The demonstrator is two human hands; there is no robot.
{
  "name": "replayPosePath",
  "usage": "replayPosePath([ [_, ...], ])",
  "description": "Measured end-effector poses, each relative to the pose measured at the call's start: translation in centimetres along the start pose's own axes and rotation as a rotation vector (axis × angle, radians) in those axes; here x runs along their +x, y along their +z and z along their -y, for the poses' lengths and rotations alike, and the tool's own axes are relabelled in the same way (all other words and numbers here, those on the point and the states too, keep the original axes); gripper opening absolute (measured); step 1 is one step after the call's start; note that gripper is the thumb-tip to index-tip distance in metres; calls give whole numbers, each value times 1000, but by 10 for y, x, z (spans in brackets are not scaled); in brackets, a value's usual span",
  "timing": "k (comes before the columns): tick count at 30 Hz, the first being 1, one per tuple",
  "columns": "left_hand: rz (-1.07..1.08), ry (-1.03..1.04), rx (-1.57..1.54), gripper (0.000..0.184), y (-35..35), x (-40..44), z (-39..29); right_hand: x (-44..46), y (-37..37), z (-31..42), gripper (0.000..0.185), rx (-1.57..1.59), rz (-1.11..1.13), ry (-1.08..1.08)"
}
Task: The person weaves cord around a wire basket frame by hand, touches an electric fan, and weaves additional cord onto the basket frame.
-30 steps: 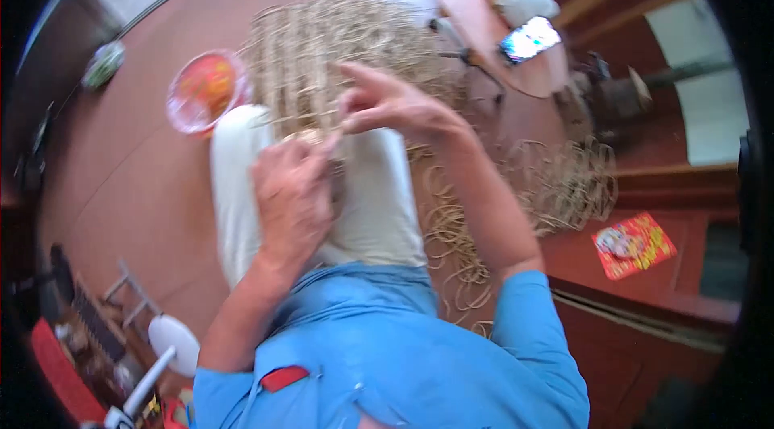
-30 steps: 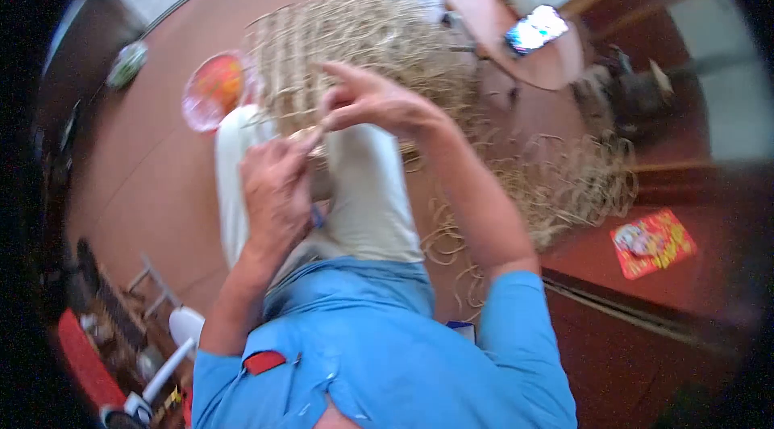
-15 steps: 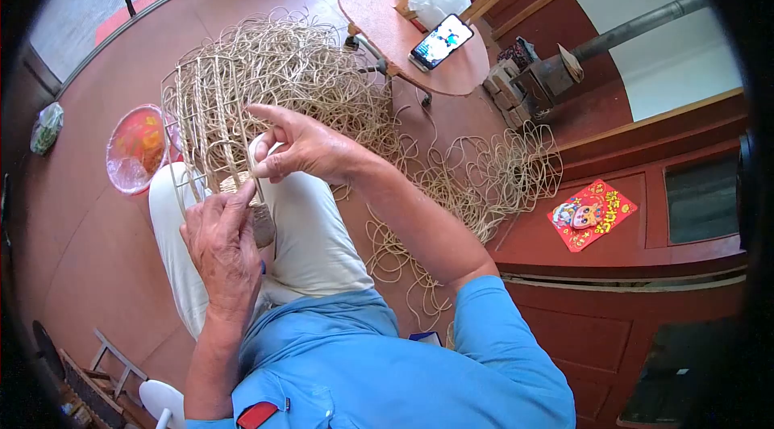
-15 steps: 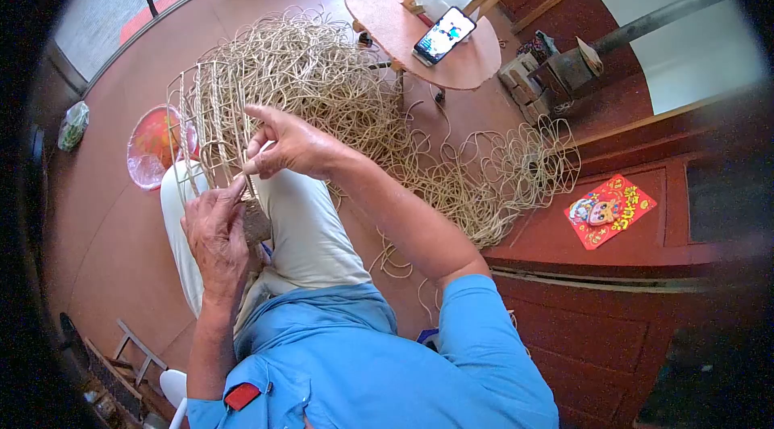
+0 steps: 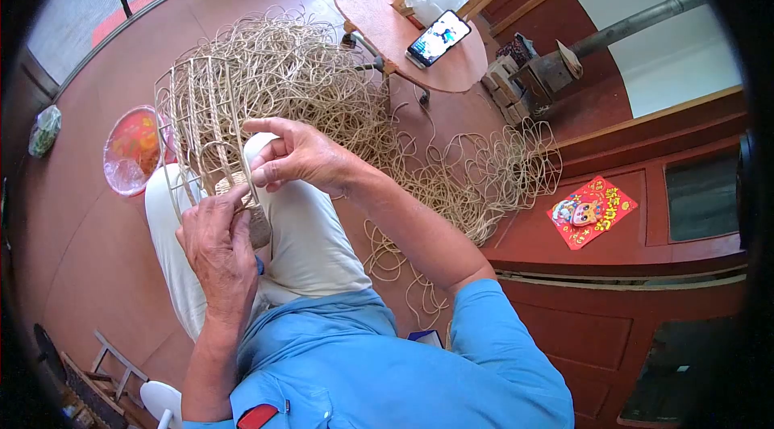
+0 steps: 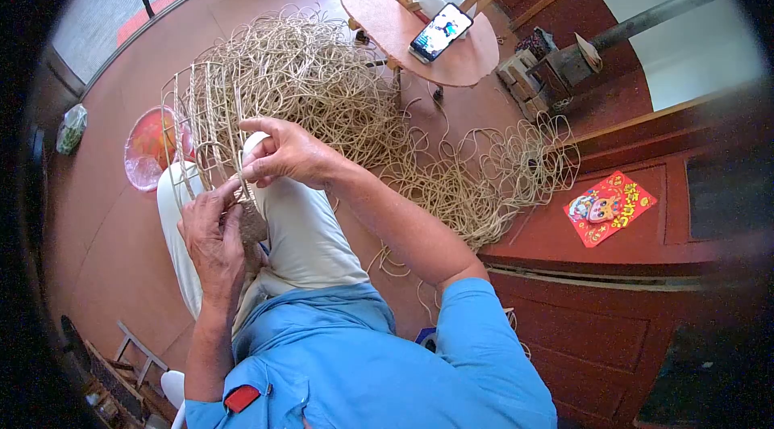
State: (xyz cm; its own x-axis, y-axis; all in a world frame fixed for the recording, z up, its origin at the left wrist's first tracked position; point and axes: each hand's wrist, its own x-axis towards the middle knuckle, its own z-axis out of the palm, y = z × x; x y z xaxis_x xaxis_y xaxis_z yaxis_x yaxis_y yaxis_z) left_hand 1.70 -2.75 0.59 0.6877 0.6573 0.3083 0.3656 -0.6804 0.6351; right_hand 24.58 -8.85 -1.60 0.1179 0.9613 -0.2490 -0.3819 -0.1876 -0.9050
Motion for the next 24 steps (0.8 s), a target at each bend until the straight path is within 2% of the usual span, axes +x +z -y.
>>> replayPosePath([
  [10, 10, -18, -2, 38, 0, 0, -1, 3, 3, 9, 105, -15, 19, 53],
  [16, 4, -20, -1, 36, -1, -1, -3, -1, 20, 15, 92, -137, -67, 54],
  [18, 5, -27, -1, 36, -1, -1, -2, -5, 28, 18, 83, -279, -140, 16],
  [22, -34, 23, 10, 29, 9, -1, 5, -18, 37, 12, 72, -285, -181, -16],
  [24, -83, 66, 42, 22, 13, -5, 15, -17, 38, -9, 63, -289, -260, -167],
])
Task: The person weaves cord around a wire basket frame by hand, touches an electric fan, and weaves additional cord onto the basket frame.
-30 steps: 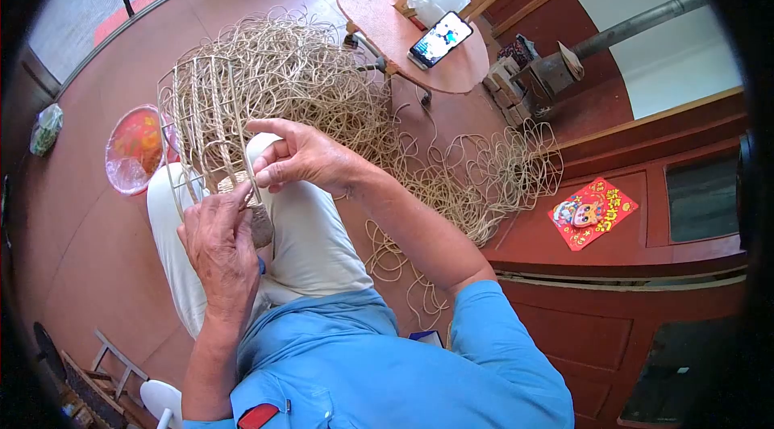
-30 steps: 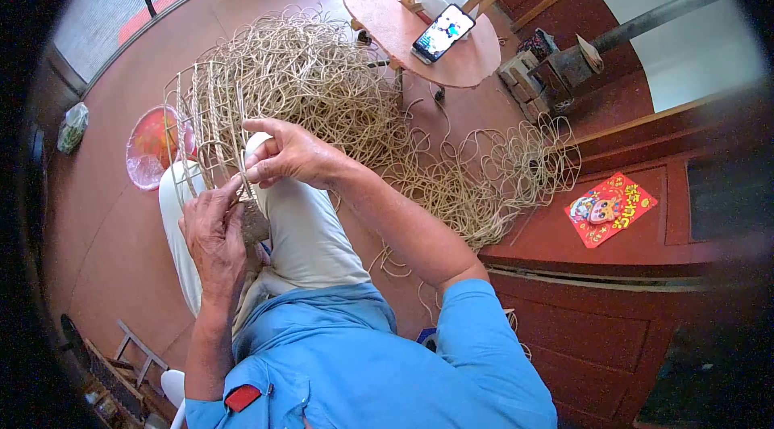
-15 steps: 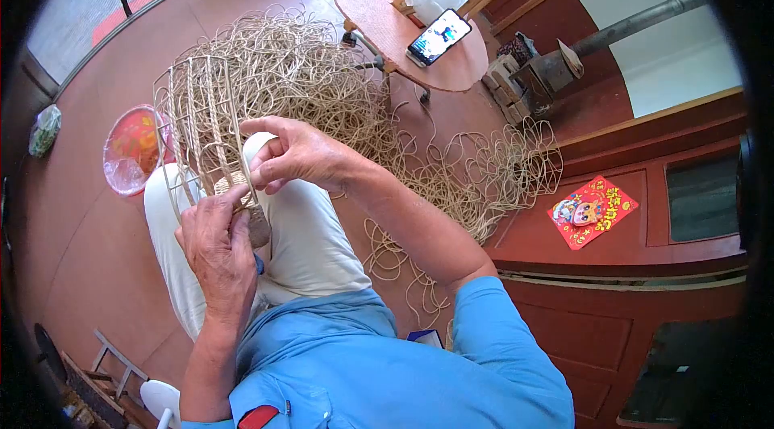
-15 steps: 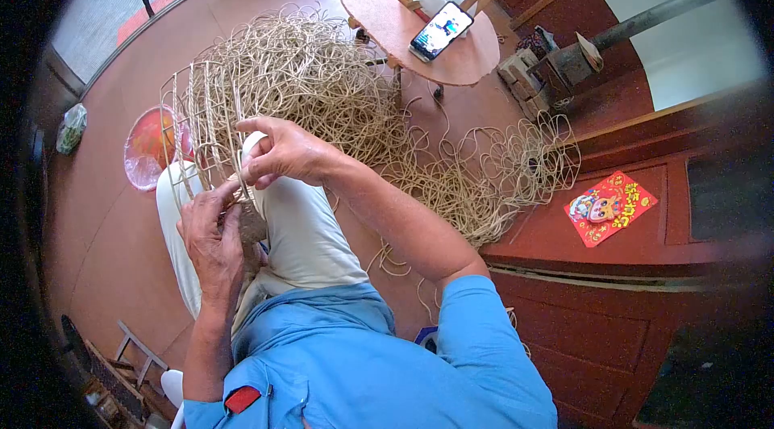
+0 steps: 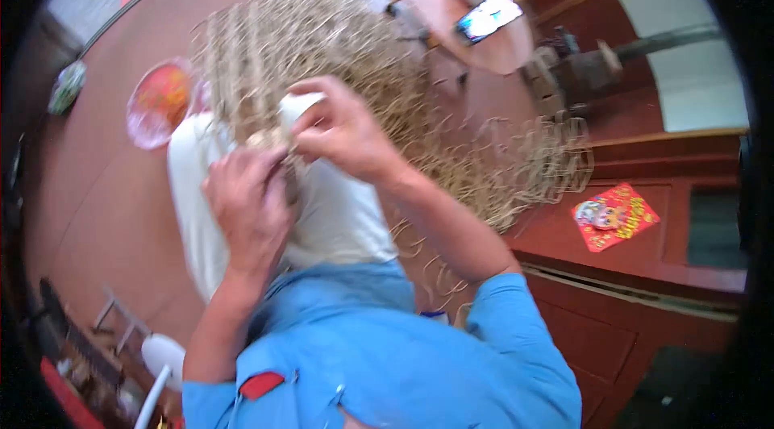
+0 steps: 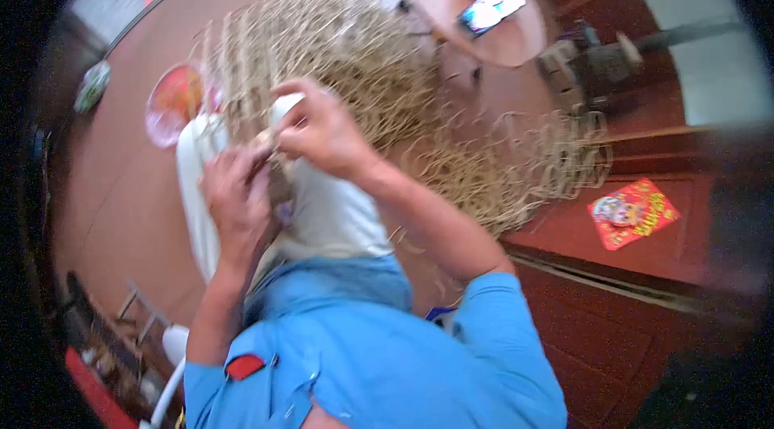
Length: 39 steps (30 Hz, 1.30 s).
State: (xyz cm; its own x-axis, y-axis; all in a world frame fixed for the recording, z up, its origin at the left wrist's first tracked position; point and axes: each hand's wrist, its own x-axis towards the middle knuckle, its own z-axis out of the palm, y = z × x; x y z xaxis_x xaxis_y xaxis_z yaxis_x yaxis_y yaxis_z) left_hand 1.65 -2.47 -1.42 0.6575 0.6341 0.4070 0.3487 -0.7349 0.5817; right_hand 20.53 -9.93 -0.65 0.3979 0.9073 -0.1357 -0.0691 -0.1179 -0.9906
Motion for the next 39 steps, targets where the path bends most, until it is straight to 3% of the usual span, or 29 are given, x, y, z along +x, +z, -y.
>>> replayPosePath([
  [4, -28, 17, -15, 17, -2, 1, -2, -20, 7, -15, 56, 400, -148, 144],
  [6, -19, 1, -10, 16, -4, 3, -7, -28, 11, -31, 51, 502, -143, 144],
  [8, -14, -3, -14, 15, -5, 3, -7, -35, 17, -40, 46, 798, -67, 99],
  [13, -15, 1, -15, 14, -5, 3, -7, -39, 27, -24, 36, 765, -116, 87],
  [15, -16, -2, -20, 14, -6, 4, -6, -41, 20, -25, 30, 843, -32, 84],
  [20, -94, 95, -6, 20, -10, 1, -8, -60, 0, -10, 21, 735, -46, 25],
  [23, -27, 196, -12, 21, -5, 2, -15, -76, -5, 5, 20, 571, -127, -74],
  [28, -3, 248, -40, 16, 5, 3, -13, -101, -44, 39, 18, 487, -179, -327],
  [30, -71, 221, -198, 14, 1, 3, -1, -103, -50, 51, 21, 476, -191, -472],
  [31, -83, 137, -211, 11, -6, 3, 3, -100, -46, 54, 21, 482, -191, -469],
  [33, -55, 61, -229, 10, -15, 0, 9, -88, -31, 58, 28, 192, -499, -280],
  [35, -30, -28, -228, 9, -20, 2, 8, -74, -28, 23, 35, 71, -299, -155],
  [39, 4, -111, -234, 9, -24, 8, 2, -55, 22, -2, 55, 245, -139, 24],
])
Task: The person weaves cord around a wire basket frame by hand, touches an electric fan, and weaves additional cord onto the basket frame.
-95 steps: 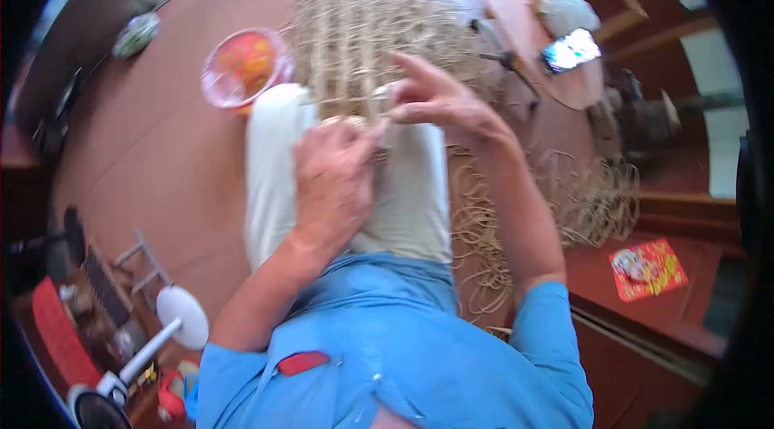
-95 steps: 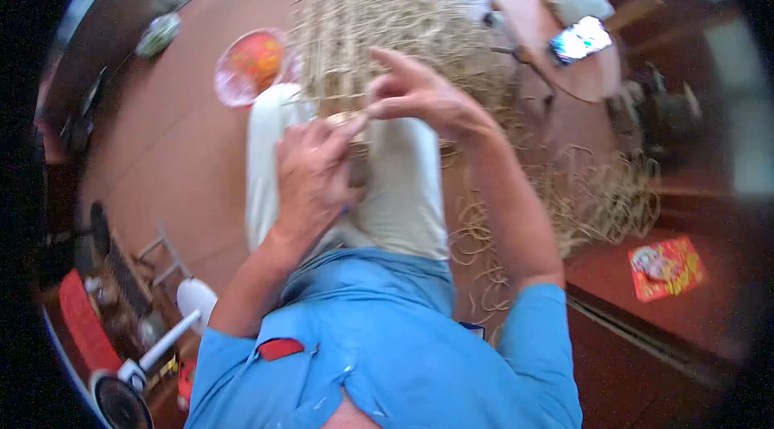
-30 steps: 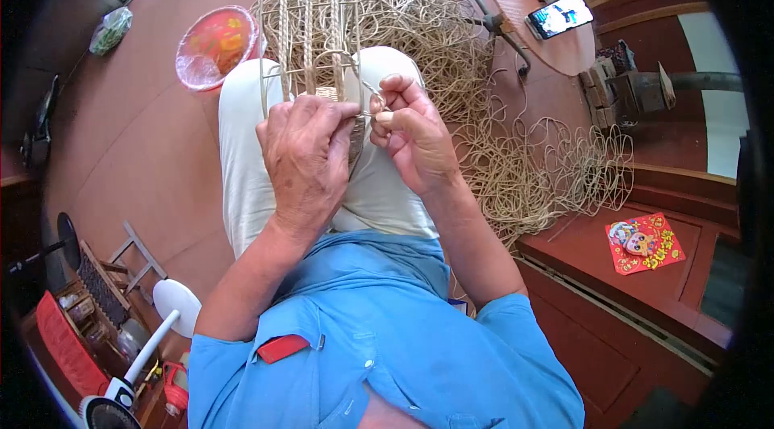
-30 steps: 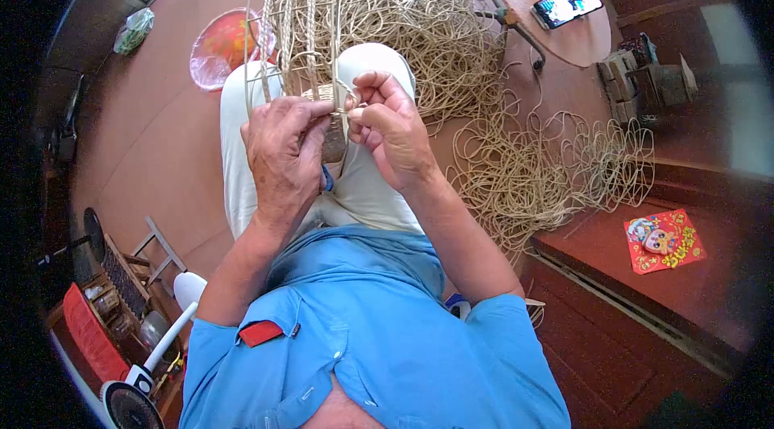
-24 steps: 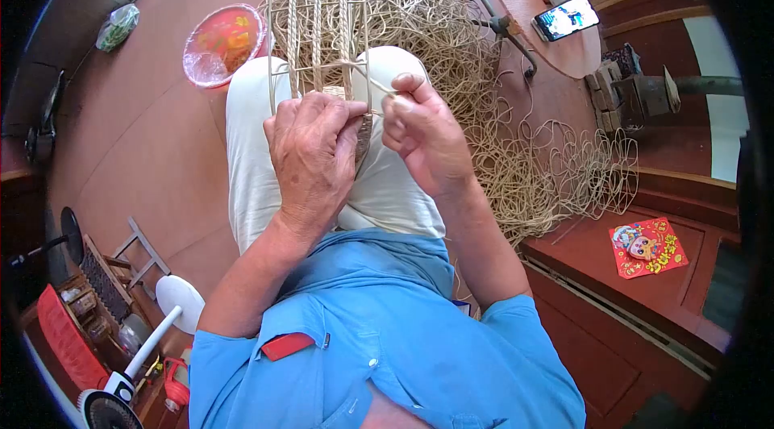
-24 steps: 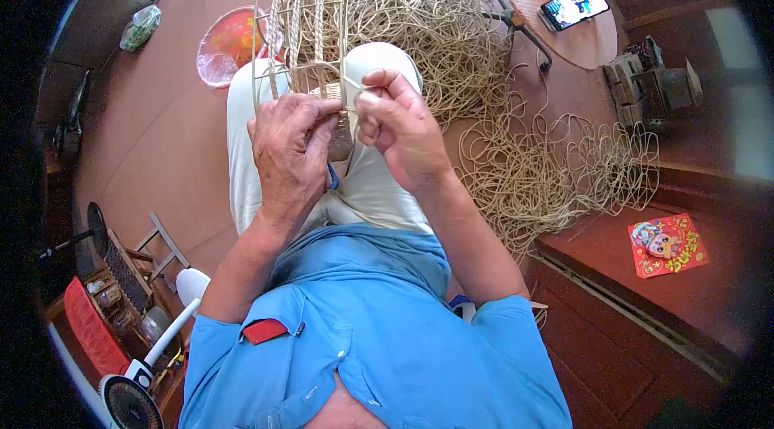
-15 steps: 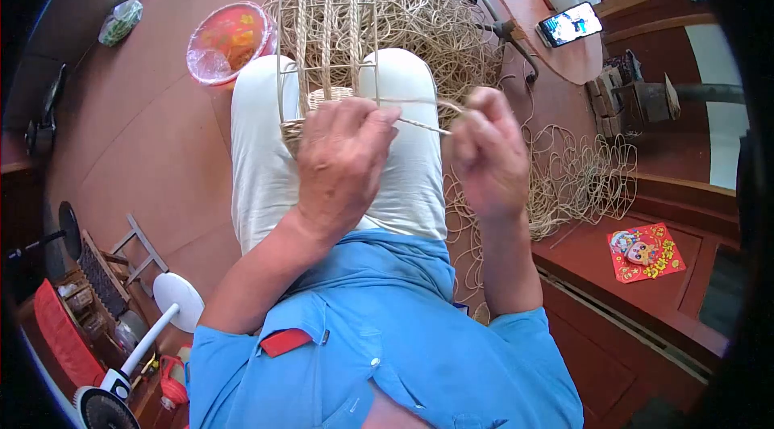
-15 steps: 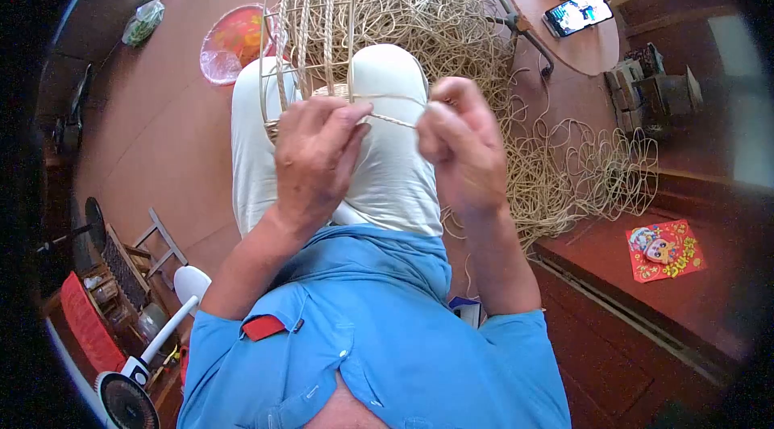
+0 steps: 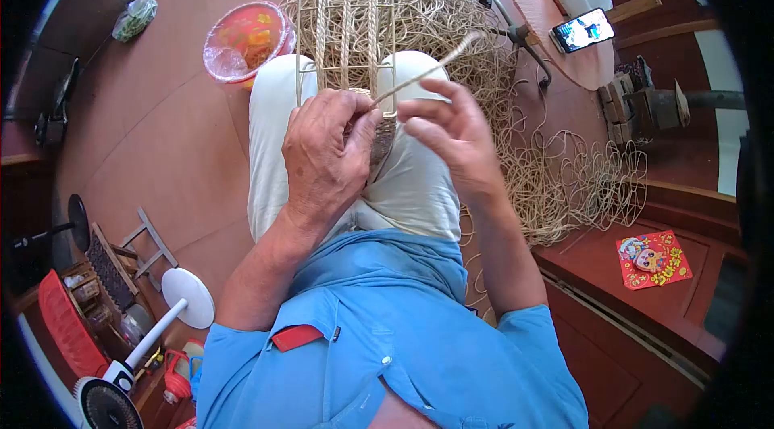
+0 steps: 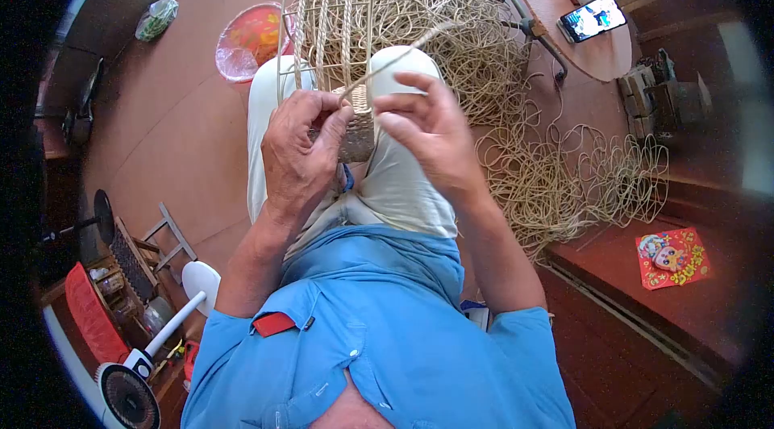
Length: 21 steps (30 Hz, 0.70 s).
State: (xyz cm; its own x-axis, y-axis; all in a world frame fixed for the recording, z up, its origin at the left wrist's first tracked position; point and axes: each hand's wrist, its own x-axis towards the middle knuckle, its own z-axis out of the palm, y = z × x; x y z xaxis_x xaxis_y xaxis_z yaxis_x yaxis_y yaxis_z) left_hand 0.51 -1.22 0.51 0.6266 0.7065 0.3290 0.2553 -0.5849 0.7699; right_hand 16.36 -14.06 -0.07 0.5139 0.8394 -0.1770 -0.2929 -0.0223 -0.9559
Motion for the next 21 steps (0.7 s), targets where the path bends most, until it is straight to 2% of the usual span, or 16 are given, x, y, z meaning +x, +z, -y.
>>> replayPosePath([
  [3, 7, 17, 35, 9, 1, 4, 1, 12, 17, -22, 58, 60, 2, -9],
  [9, 50, -112, -47, 8, 1, 9, -4, 18, 21, -43, 59, 17, -84, -99],
  [11, 9, -209, -260, 10, 2, 13, -2, 19, 23, -43, 59, 9, -120, -105],
  [15, 18, -166, -360, 9, -1, 18, -5, 23, 23, -31, 64, 123, -52, 15],
  [16, 34, -214, -337, 9, 0, 18, -2, 24, 22, -29, 65, 162, -19, 49],
  [21, 66, -243, -386, 11, 4, 15, 9, 28, 19, -30, 73, 171, 10, 56],
])
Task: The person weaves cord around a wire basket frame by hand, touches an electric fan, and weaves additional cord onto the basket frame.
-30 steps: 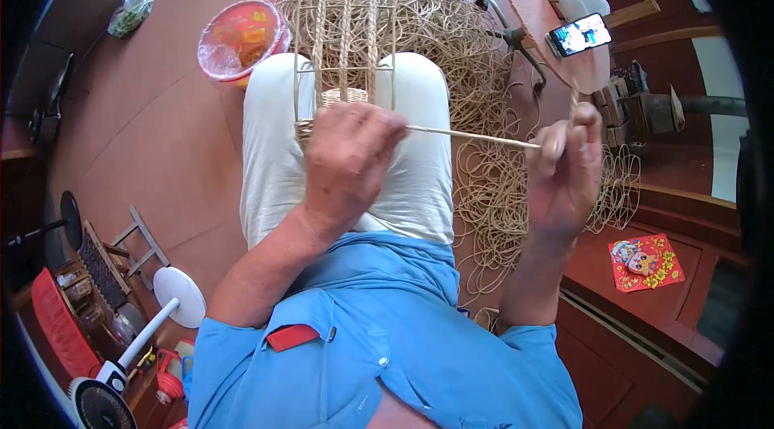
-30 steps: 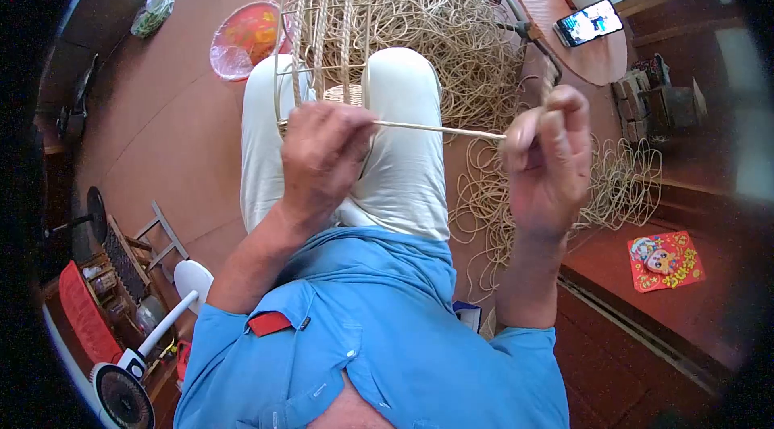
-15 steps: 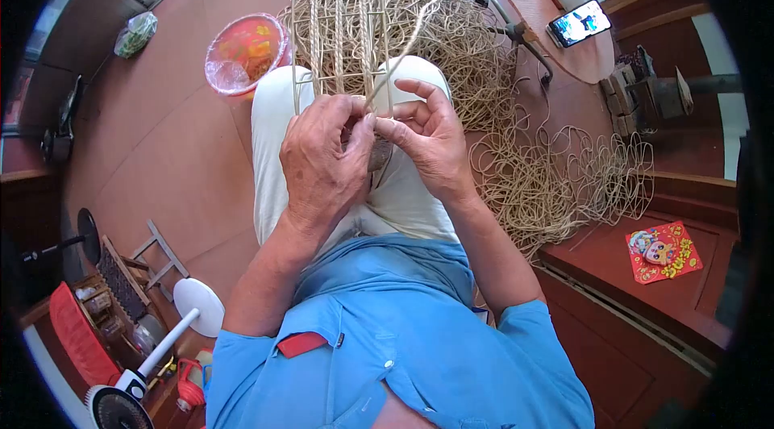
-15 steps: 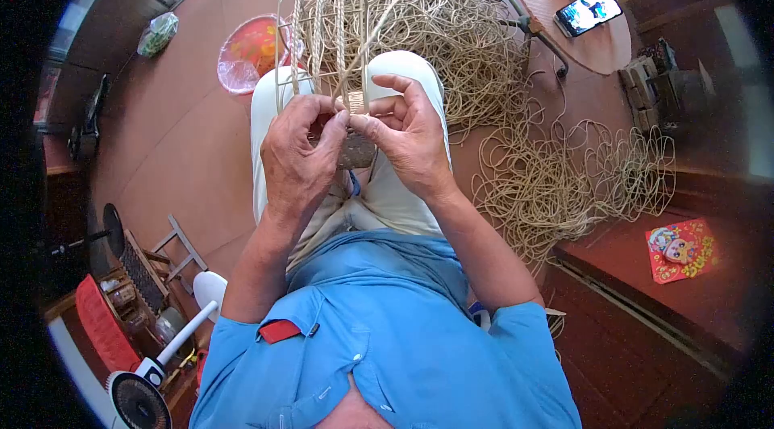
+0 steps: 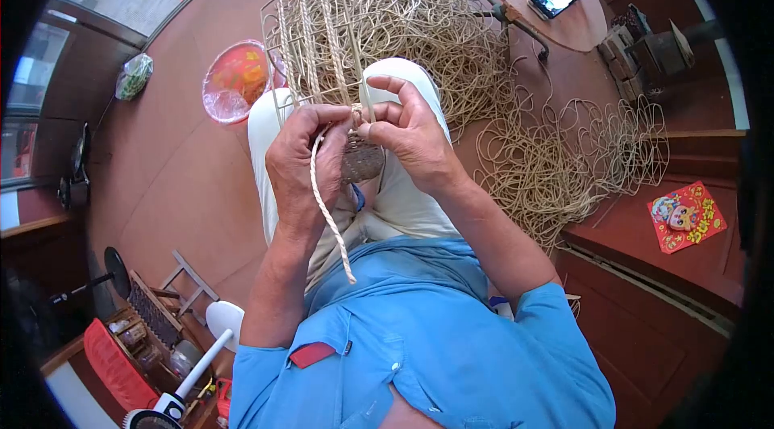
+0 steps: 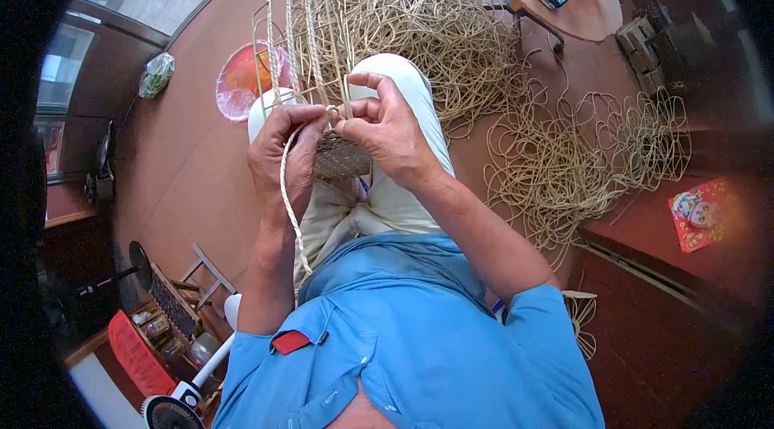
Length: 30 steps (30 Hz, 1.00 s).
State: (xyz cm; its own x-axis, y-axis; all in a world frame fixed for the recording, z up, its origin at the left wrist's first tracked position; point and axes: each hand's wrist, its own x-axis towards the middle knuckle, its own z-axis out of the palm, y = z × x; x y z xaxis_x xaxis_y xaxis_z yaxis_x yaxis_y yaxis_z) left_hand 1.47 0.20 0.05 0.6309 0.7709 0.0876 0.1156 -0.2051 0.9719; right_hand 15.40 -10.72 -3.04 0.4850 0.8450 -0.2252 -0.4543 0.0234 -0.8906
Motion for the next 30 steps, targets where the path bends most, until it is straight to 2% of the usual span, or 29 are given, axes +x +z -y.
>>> replayPosePath([
  [2, -27, 223, 192, 13, 1, 1, 1, 1, 0, -1, 76, 47, 12, 12],
  [4, -33, 237, 213, 14, 5, 1, -2, 3, 0, -1, 80, 184, 13, 50],
  [11, -41, 333, 374, 16, 12, 2, -1, -3, -2, 3, 79, 330, 36, 111],
  [14, -46, 340, 387, 16, 16, 4, 0, -2, -7, -6, 71, 344, 37, 104],
  [16, -54, 343, 372, 16, 18, 6, 0, -1, -11, -9, 52, 367, 62, 100],
  [17, -57, 386, 369, 16, 18, 6, 1, -1, -12, -10, 52, 366, 63, 101],
  [19, -58, 426, 366, 17, 19, 7, 3, -1, -14, -14, 35, 405, 0, 126],
  [21, -52, 472, 377, 19, 20, 9, 5, -1, -13, -15, 31, 383, -9, 125],
  [25, -27, 450, 373, 19, 18, 12, 5, 1, -19, -17, 24, 342, 38, 136],
  [28, -16, 342, 270, 23, 15, 10, 3, -2, -13, -18, 18, 388, 17, 104],
  [30, -38, 136, 82, 28, 13, 6, -4, -8, -7, -21, 18, 412, -37, 65],
])
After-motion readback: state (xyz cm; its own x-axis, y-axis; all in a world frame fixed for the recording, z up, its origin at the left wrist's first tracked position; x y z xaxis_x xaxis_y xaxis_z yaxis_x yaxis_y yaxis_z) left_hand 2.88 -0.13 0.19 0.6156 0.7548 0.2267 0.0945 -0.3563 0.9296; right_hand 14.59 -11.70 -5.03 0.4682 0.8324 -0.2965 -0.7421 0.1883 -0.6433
